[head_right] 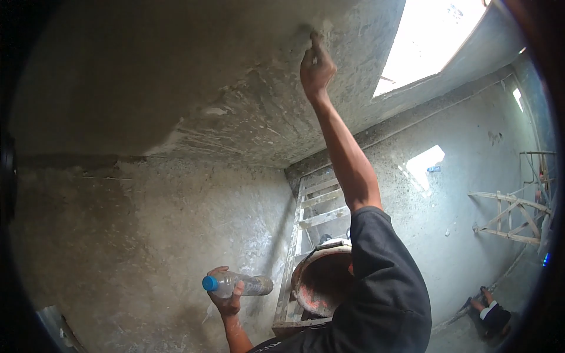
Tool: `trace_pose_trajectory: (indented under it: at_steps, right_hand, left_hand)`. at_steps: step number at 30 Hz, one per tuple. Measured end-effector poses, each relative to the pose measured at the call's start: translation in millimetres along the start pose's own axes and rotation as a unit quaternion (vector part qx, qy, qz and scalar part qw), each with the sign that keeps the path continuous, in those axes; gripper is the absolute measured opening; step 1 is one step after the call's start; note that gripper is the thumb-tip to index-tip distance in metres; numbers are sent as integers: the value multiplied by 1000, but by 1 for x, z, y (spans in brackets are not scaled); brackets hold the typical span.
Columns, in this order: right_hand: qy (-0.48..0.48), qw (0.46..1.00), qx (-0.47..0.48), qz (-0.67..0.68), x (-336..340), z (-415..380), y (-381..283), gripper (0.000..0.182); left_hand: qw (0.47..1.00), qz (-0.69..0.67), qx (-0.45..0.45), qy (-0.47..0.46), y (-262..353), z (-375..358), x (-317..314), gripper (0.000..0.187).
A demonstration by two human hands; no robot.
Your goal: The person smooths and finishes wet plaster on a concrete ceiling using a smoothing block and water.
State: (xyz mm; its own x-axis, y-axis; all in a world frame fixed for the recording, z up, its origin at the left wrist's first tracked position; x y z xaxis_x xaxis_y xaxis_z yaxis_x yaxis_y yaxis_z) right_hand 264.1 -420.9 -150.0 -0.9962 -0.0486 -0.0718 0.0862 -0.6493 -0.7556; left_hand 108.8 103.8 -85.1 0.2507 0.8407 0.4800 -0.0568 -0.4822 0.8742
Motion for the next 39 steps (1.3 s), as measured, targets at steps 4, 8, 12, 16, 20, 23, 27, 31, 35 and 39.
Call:
trace_pose_trajectory:
  at_steps: [4,8,12,16,20,23,27,31,35,39]
  right_hand:
    - [-67,996,43,-39,-26,-2,5,39]
    - [-248,964,94,33,-35,-87,3,37]
    - [-204,977,20,61,-20,-106,4,42]
    - [-30,999,-31,23,-16,-28,-10,38]
    - [10,1000,-2,-16,-29,-17,-10,40]
    - [-163,986,33,-22,-48,-82,11,45]
    - [-433,833,-293,178,-13,-192,-16,31]
    - [-420,555,-630,344,67,-190,-88,34]
    - [-429,507,-652,366,136,-145,-156,35]
    - [-438,513,-654,343,189,-122,-196,30]
  left_hand:
    - [1000,6,-3,-10,1,0,-2,60]
    - [1000,-1,-2,-11,1,2,-4,60]
    - [1000,7,-5,-14,-3,1,-3,59]
    - [1000,-6,-8,17,0,-1,1,56]
    - [1000,-6,-13,23,2,-2,2,55]
    - [999,-14,-22,25,7,-1,1,55]
    - [999,-26,-21,28,9,-1,2,53]
    - [999,-17,-27,-3,4,-5,5,51]
    - [997,-72,-37,-19,44,0,-4,50]
    - [985,-63,-98,-124,89,-4,-23,50]
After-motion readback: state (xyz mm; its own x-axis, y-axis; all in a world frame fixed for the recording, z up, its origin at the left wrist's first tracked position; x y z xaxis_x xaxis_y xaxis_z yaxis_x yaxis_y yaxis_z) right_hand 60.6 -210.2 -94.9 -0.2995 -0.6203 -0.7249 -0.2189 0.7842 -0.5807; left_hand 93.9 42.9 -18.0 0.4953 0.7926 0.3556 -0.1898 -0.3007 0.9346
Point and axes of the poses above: each hand's wrist, its own z-axis towards the middle knuckle, its own x-axis out of the back of the hand, y = z × x, the point moved 6 cm from there along z, towards the middle knuckle, and after that the axes turned 2 degrees about -x, right-handed, at the moved point
